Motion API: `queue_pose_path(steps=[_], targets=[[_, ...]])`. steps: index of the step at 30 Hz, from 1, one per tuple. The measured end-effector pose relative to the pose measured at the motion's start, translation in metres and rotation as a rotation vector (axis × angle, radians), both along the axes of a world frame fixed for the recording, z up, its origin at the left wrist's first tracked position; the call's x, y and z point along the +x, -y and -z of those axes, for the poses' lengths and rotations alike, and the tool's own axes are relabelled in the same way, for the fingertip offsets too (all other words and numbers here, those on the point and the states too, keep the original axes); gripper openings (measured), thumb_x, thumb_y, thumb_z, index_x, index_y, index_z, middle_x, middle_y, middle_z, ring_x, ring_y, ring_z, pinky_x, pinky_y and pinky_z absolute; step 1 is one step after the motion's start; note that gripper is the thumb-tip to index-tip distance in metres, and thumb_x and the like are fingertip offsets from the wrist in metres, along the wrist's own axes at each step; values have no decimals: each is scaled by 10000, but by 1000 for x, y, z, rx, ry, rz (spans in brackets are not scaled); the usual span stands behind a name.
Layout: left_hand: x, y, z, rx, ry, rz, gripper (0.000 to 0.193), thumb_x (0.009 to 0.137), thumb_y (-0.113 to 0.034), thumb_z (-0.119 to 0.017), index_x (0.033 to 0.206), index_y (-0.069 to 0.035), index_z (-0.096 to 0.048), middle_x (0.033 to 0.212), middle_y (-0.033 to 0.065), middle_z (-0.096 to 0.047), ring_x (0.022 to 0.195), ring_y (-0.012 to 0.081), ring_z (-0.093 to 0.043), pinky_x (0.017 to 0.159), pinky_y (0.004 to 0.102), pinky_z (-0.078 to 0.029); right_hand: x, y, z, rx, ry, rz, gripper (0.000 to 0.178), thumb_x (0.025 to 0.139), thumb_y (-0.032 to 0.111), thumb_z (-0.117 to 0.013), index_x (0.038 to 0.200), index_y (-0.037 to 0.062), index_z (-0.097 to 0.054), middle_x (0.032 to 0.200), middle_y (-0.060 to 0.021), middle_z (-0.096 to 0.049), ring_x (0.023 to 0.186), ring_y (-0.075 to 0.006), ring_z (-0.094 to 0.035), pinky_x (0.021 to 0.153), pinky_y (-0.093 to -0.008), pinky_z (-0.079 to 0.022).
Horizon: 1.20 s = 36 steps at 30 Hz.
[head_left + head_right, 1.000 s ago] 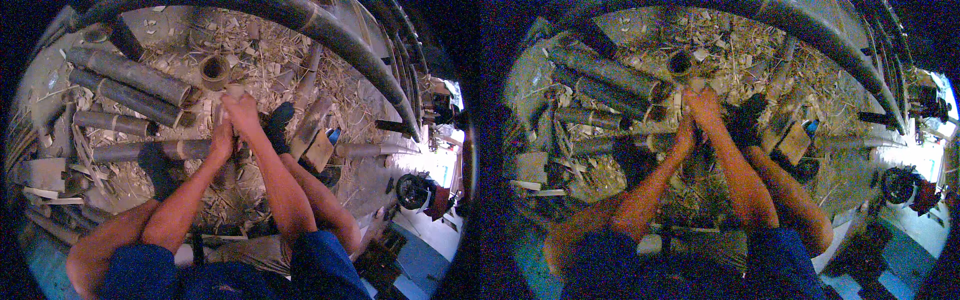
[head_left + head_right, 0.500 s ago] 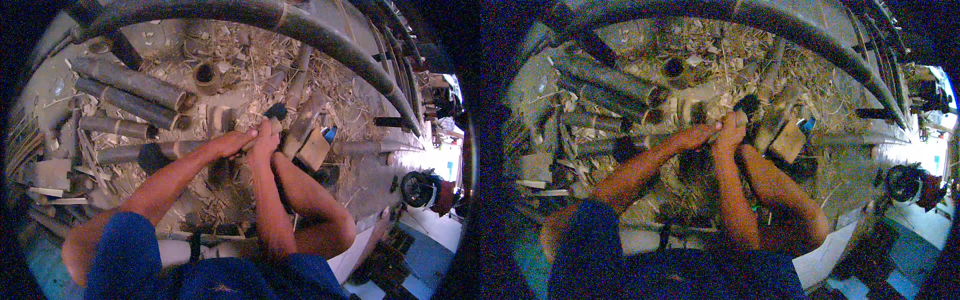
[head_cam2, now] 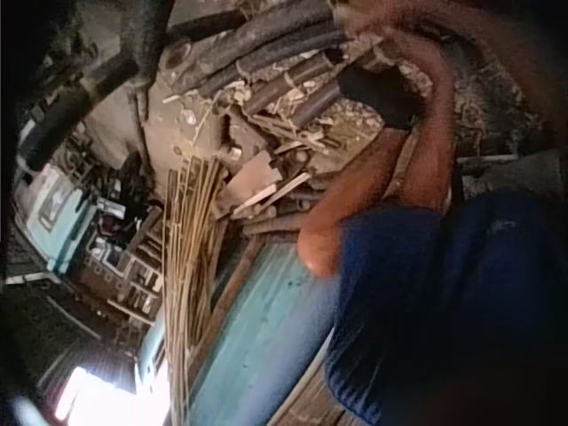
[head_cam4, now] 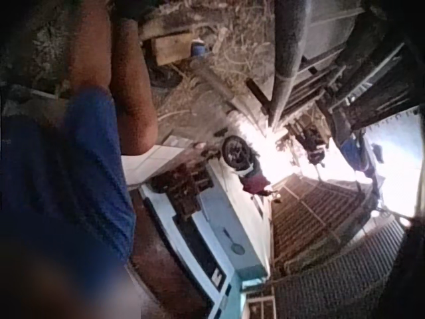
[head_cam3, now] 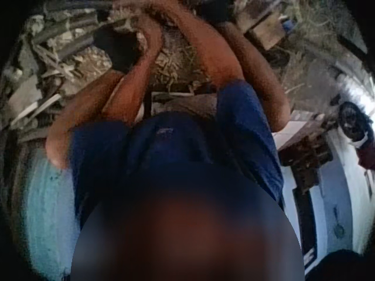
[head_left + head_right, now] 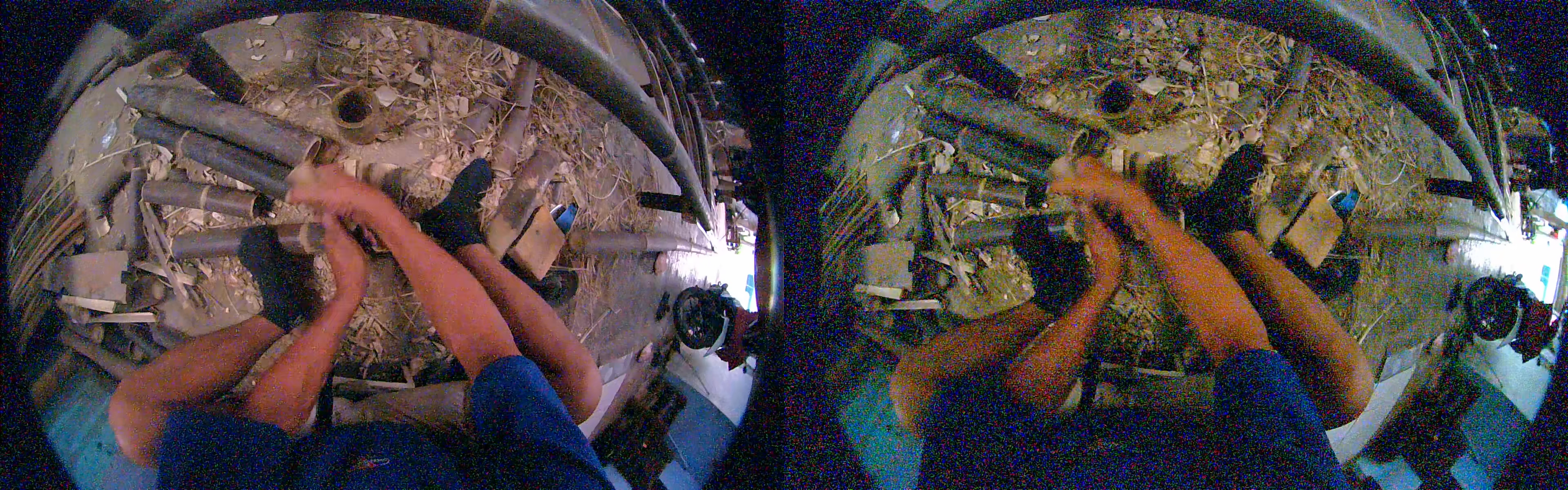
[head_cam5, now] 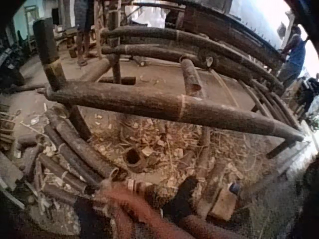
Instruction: The person sits on the floor in a workshop and repeatedly splits bamboo poles using a mallet and a wedge. They position each pole, strike the wedge to split the bamboo, and then remove the split pieces.
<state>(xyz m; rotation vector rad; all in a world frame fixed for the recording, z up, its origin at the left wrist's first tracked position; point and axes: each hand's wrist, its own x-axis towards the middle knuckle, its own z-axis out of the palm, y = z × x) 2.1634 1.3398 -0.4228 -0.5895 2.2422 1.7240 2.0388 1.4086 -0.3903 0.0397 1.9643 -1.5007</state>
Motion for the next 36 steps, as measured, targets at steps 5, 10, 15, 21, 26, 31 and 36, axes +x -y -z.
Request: queue_pose_path(steps=[5, 10, 15, 21, 26, 31, 36], targets=[[38, 0, 14, -24, -23, -67, 594, 1080, -476, -285, 1353, 7, -498, 1148, 277, -626, 1058, 422, -598, 937, 488, -467, 38, 52, 18, 59, -299, -441, 444, 730, 381, -751, 1017, 46, -703, 919, -139, -720, 848, -281, -688, 779, -424, -544], [1, -33, -16, 62, -209, 323, 606, 1066, -509, -276, 1304, -25, -553, 1071, 315, -646, 1028, 489, -607, 924, 518, -481, 56, -45, -26, 192, -431, 455, 438, 820, 316, -706, 1124, 20, -598, 957, -161, -684, 824, -302, -653, 754, -435, -541], [-57, -77, -95, -18, -377, 981, 688, 1041, -591, -250, 1176, -54, -658, 1003, 311, -678, 1018, 507, -623, 913, 516, -490, 138, -148, -133, 1467, -848, 362, 640, 872, 415, -694, 1393, 76, -537, 1284, -198, -587, 1117, -423, -596, 922, -491, -509], [-75, -71, -121, -57, -285, 1108, 700, 955, -685, -421, 1097, -68, -717, 971, 247, -700, 992, 428, -654, 906, 476, -491, 223, -114, -124, 1261, -439, 81, 504, 873, 385, -704, 1211, 21, -618, 1008, -158, -678, 940, -364, -655, 825, -456, -541], [-60, 28, -42, -460, -680, 949, 633, 875, -591, -647, 1290, -115, -615, 1160, 220, -637, 1115, 389, -608, 964, 518, -465, 252, -66, -52, 487, -292, 775, 400, 877, 237, -665, 1201, 16, -583, 865, -92, -654, 755, -214, -652, 680, -377, -549], [-48, 60, 21, -744, -462, 1324, 786, 819, -612, -688, 1429, -162, -480, 1284, 211, -593, 1193, 403, -571, 973, 560, -452, 258, -14, -14, -72, 76, 1177, 351, 882, 185, -644, 1198, 55, -565, 845, -46, -637, 665, -148, -601, 588, -325, -518], [-58, 46, 20, -661, -453, 1356, 877, 763, -659, -717, 1394, -92, -492, 1177, 249, -649, 1110, 424, -625, 915, 562, -494, 241, 38, -1, -20, 77, 1213, 300, 885, 199, -651, 1148, 82, -567, 779, -20, -597, 582, -146, -560, 509, -321, -487]])
